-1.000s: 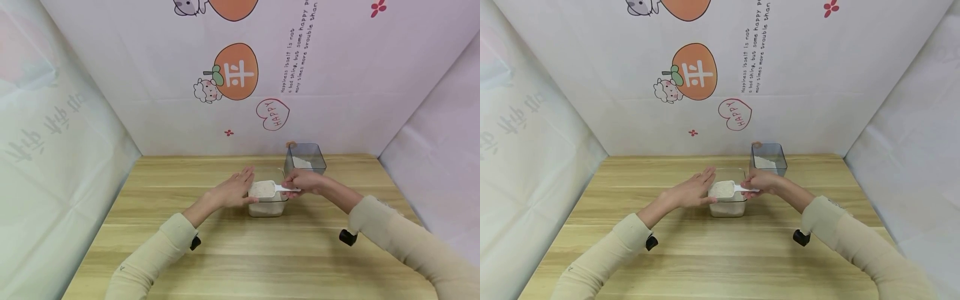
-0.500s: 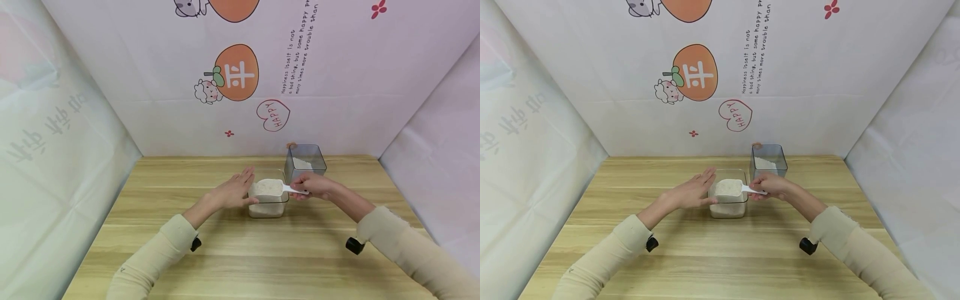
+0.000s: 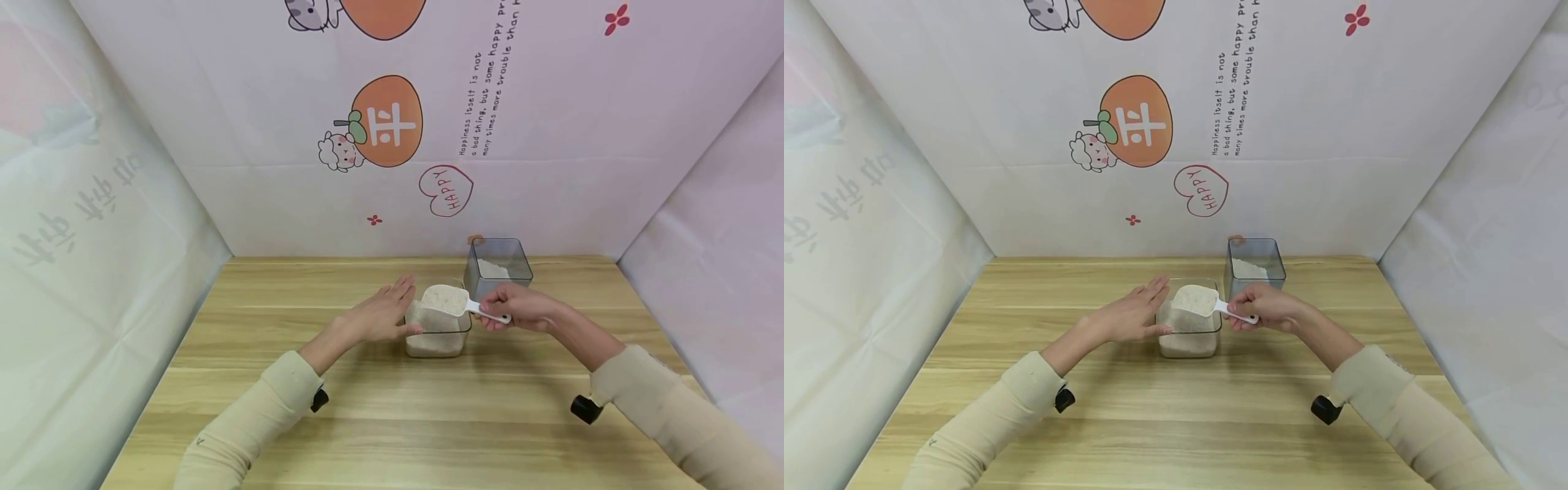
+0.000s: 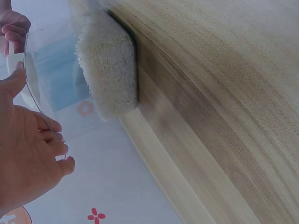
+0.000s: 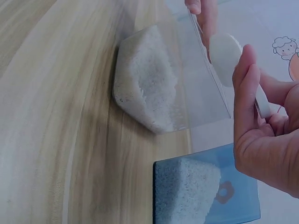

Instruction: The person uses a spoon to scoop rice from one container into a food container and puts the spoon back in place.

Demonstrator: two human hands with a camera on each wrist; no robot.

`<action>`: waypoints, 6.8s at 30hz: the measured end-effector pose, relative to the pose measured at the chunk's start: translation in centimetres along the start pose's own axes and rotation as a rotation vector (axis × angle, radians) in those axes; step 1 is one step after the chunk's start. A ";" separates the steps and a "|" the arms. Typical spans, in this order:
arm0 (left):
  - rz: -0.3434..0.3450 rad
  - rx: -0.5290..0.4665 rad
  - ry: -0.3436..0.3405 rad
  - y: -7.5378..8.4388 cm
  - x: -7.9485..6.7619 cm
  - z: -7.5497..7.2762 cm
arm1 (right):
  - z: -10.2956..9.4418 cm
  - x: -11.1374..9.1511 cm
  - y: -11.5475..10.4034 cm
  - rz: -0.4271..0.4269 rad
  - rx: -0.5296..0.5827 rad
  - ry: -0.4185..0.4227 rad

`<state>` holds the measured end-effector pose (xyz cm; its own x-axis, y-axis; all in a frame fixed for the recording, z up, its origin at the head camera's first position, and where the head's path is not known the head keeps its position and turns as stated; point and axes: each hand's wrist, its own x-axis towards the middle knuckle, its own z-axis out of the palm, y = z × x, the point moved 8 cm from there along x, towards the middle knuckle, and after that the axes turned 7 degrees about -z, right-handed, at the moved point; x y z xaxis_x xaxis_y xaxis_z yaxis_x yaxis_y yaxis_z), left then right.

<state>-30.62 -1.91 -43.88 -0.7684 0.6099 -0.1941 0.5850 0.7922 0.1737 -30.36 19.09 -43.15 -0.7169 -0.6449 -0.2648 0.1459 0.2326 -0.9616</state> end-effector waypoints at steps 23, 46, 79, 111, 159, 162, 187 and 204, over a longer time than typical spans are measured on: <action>0.004 0.014 0.003 0.0 -0.1 -0.1 | -1.9 -2.4 -0.6 -0.025 0.004 0.072; 0.004 -0.018 -0.003 0.1 -0.1 0.0 | -8.8 -6.4 -2.5 -0.127 0.068 0.218; 0.000 -0.018 0.001 0.2 -0.2 0.0 | -13.3 -7.1 -3.5 0.029 -0.188 0.436; -0.005 -0.012 -0.006 -0.1 -0.2 0.1 | -12.6 -6.9 -5.0 0.006 -0.426 0.456; -0.006 -0.015 -0.022 -0.1 -0.3 0.3 | -8.7 -5.3 -7.9 -0.106 -1.395 0.492; -0.002 -0.019 -0.020 0.0 -0.3 0.4 | -8.4 -5.3 -7.8 -0.121 -1.470 0.486; 0.005 -0.021 0.001 0.0 0.0 0.1 | -1.9 -4.6 -11.8 -0.339 -1.396 0.418; 0.012 -0.041 -0.007 -0.1 0.0 0.0 | 3.4 1.6 -10.5 -0.337 -1.582 0.194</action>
<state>-30.68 -1.95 -43.85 -0.7595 0.6196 -0.1981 0.5829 0.7835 0.2153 -30.71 13.09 -33.74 -0.6576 -0.7509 0.0602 -0.7455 0.6602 0.0918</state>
